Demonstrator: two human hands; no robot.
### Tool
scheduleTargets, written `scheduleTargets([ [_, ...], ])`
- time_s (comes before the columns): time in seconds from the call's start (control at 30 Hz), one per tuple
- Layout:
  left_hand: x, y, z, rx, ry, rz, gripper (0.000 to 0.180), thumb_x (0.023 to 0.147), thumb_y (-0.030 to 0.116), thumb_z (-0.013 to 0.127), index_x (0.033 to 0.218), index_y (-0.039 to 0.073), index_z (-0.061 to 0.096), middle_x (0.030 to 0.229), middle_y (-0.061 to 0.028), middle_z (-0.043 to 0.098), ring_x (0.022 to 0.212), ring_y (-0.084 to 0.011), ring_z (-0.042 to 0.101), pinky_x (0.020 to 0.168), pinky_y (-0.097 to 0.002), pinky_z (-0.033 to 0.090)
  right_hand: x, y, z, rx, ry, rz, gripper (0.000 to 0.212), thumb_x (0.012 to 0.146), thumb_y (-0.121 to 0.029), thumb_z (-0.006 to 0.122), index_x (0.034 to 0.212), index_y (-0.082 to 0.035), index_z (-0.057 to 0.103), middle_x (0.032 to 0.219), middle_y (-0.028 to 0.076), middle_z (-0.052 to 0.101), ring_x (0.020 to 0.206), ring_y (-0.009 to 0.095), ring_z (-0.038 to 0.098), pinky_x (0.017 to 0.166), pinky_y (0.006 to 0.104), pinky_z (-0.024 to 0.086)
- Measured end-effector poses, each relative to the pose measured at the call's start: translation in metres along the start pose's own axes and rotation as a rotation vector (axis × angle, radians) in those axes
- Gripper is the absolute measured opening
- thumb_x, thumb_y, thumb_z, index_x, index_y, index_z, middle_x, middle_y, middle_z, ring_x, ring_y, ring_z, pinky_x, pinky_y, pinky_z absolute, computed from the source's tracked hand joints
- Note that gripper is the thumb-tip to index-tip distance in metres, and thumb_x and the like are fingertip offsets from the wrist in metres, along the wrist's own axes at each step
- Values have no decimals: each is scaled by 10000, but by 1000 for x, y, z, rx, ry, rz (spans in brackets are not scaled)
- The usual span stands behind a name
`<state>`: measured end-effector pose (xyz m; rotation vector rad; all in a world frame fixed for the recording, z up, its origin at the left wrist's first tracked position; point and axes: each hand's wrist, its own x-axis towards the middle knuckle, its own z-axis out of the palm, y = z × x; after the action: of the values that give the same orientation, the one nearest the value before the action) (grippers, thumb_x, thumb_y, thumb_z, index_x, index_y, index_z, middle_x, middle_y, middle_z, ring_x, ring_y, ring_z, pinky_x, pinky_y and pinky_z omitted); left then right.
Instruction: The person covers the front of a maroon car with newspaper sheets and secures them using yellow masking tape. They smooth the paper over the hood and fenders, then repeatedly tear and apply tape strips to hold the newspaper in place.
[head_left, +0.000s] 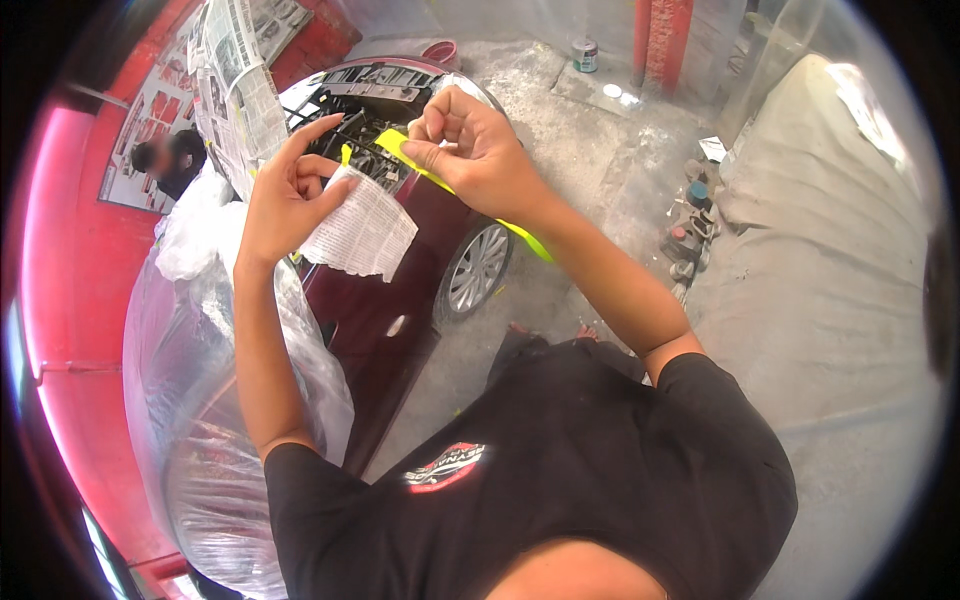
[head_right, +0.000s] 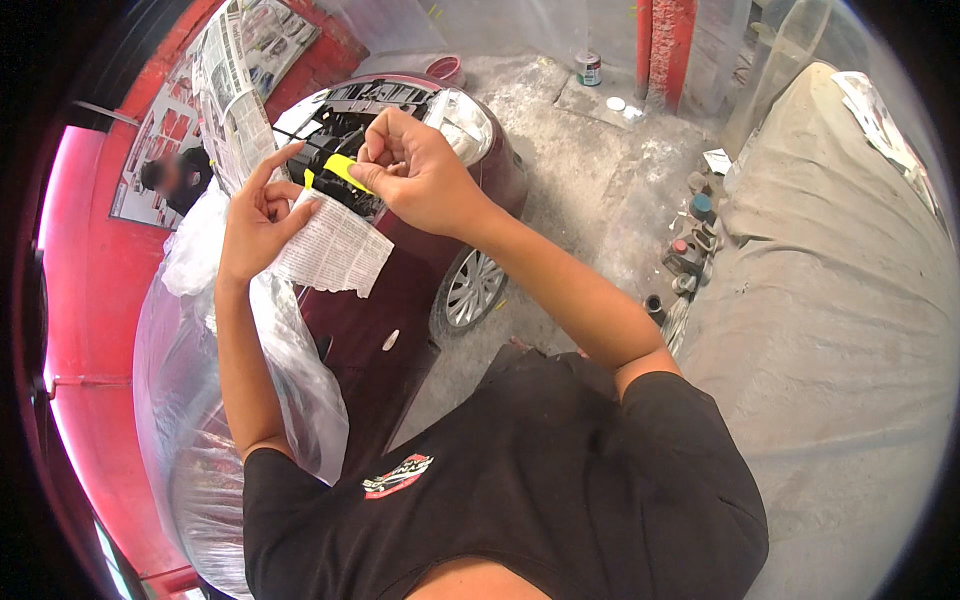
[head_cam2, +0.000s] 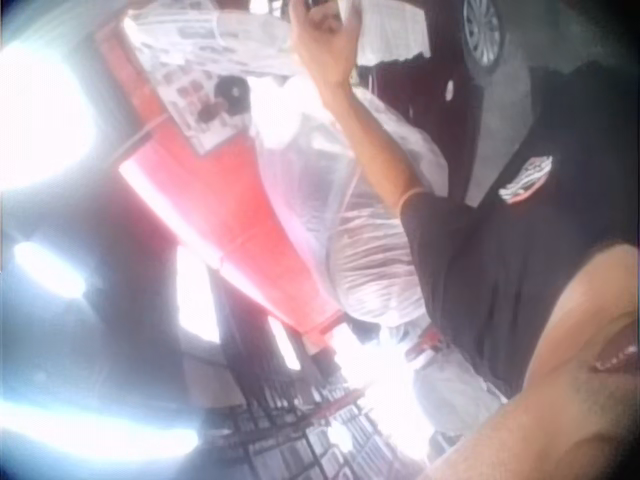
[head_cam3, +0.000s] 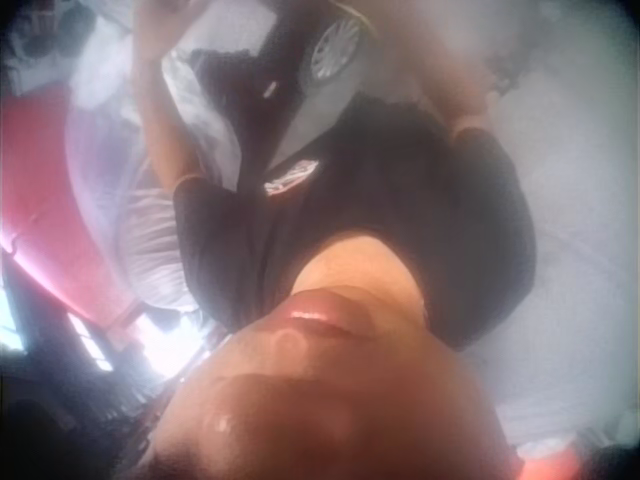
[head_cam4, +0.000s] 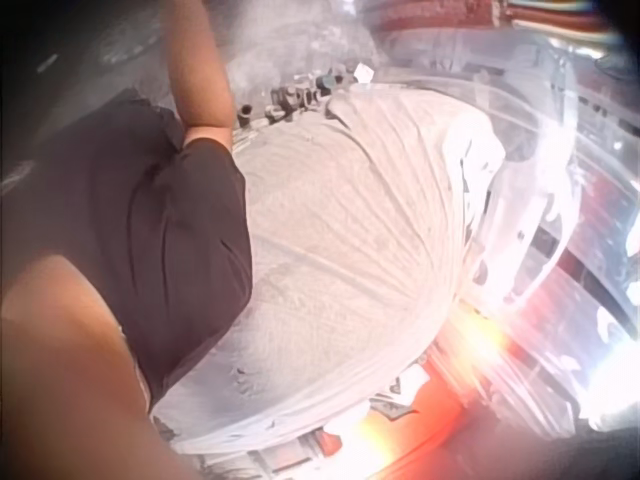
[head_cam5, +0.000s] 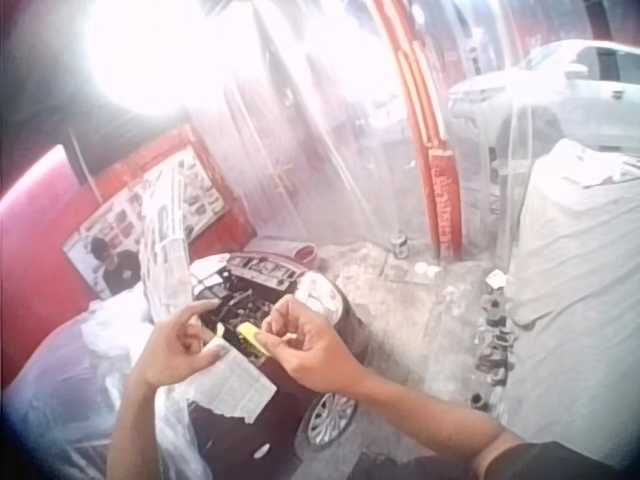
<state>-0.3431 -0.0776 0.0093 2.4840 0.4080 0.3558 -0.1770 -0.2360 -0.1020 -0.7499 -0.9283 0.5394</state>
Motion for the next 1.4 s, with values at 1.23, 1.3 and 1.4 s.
scheduleTargets([
  [1.23,12,10,8,-76,-129,29,639,852,-44,744,1464,50,587,834,27,712,585,25,428,540,-182,367,2,24,17,-17,18,57,256,939,-32,772,920,-78,522,875,-41,569,826,29,567,737,213,491],
  [1.3,12,11,9,-75,-129,26,637,851,-43,746,1462,51,590,835,26,712,586,25,429,540,-182,367,2,25,16,0,11,68,255,937,-26,772,922,-78,523,877,-41,567,830,29,569,743,213,495],
  [1.4,12,12,9,-72,-162,14,672,872,-84,725,1507,2,520,890,14,714,621,33,420,547,-167,333,3,33,16,3,8,34,254,936,-21,771,924,-79,523,880,-39,567,828,30,568,744,218,499],
])
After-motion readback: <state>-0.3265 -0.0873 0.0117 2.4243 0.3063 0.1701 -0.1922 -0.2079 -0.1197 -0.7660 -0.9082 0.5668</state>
